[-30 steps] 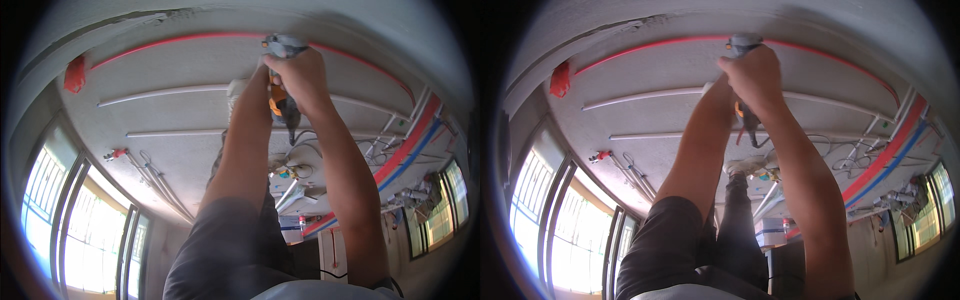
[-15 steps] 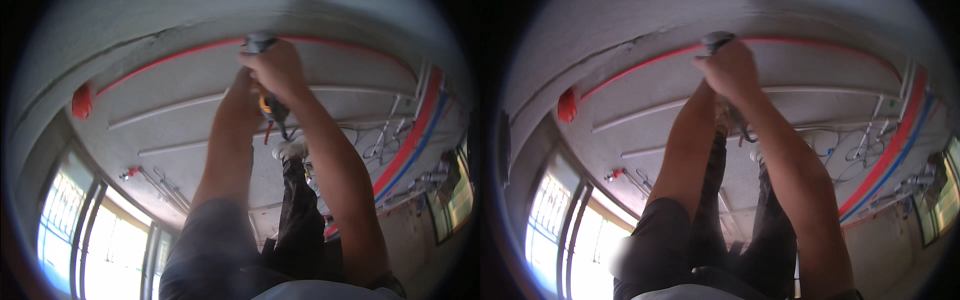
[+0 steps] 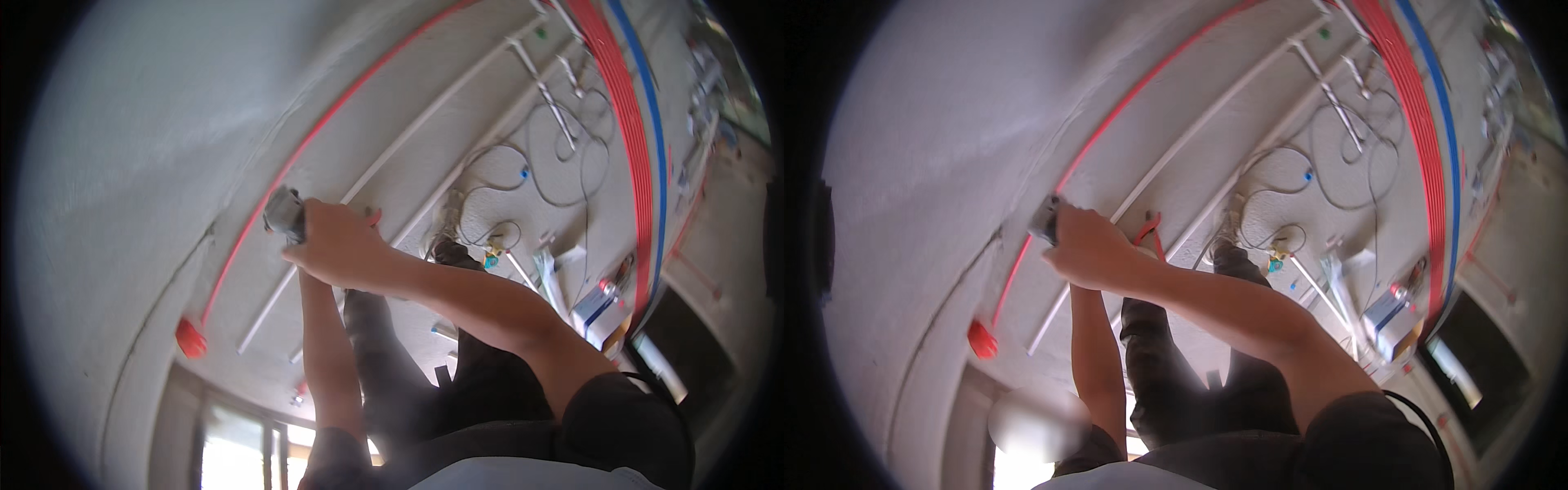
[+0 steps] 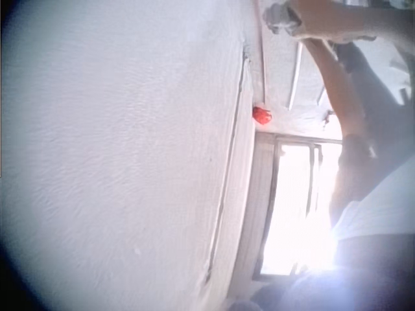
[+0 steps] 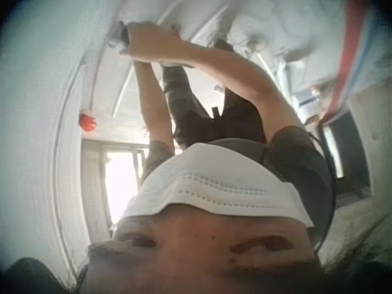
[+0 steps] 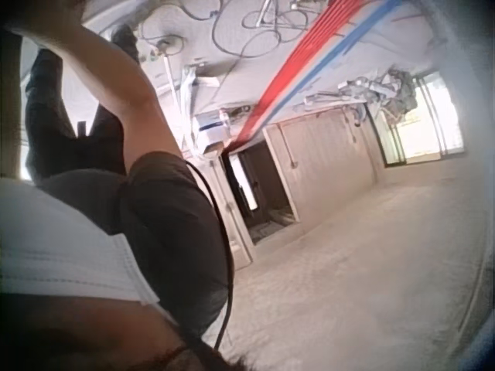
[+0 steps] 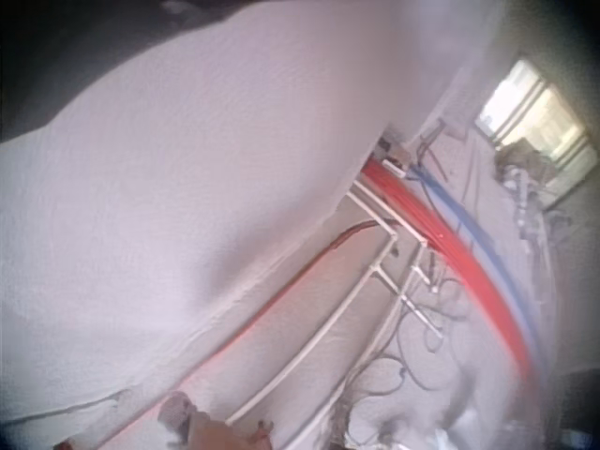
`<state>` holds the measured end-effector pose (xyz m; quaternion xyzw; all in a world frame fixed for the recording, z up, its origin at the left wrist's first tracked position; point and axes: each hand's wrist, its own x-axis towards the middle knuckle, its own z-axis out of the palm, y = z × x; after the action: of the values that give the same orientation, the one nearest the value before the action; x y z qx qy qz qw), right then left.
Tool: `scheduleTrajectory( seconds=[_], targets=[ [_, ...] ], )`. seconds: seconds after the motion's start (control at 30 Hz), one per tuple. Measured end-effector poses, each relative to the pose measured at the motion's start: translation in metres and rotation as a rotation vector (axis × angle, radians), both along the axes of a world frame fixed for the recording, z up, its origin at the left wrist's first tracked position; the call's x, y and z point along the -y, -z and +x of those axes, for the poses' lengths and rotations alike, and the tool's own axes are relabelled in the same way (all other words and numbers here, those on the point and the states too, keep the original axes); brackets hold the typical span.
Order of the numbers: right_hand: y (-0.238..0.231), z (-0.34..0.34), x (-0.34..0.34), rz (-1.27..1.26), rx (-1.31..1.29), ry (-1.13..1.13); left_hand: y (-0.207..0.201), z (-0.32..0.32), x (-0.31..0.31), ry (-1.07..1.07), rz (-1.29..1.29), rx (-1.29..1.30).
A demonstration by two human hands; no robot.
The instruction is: The person installs red and blue plastic pipes along a concrete ceiling. They use a hammer to secure clips, a rotary hammer drill to create holes, and pliers to cut pipe segments. The person repeatedly positions, drills, and fastens the pipes to the ceiling surface.
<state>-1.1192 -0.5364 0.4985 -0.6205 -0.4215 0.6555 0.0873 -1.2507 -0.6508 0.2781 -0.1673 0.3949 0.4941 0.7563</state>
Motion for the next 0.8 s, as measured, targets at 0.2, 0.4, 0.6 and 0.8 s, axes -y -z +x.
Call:
scheduleTrajectory(
  seconds=[0.2, 0.4, 0.6, 0.8],
  targets=[
    [0.066, 0.21, 0.076, 0.002, -0.07, 0.519, 0.038, 0.089, -0.018, 0.371, -0.176, -0.462],
    [0.256, 0.398, 0.158, -0.076, 0.094, 1.027, 0.157, 0.25, -0.033, 0.851, -0.069, -0.881],
    [0.395, 0.507, 0.19, -0.125, 0.124, 1.206, 0.284, 0.392, -0.092, 1.016, 0.069, -0.927],
    [0.427, 0.536, 0.209, -0.097, 0.038, 1.296, 0.352, 0.426, -0.144, 1.118, 0.052, -0.944]
  ],
)
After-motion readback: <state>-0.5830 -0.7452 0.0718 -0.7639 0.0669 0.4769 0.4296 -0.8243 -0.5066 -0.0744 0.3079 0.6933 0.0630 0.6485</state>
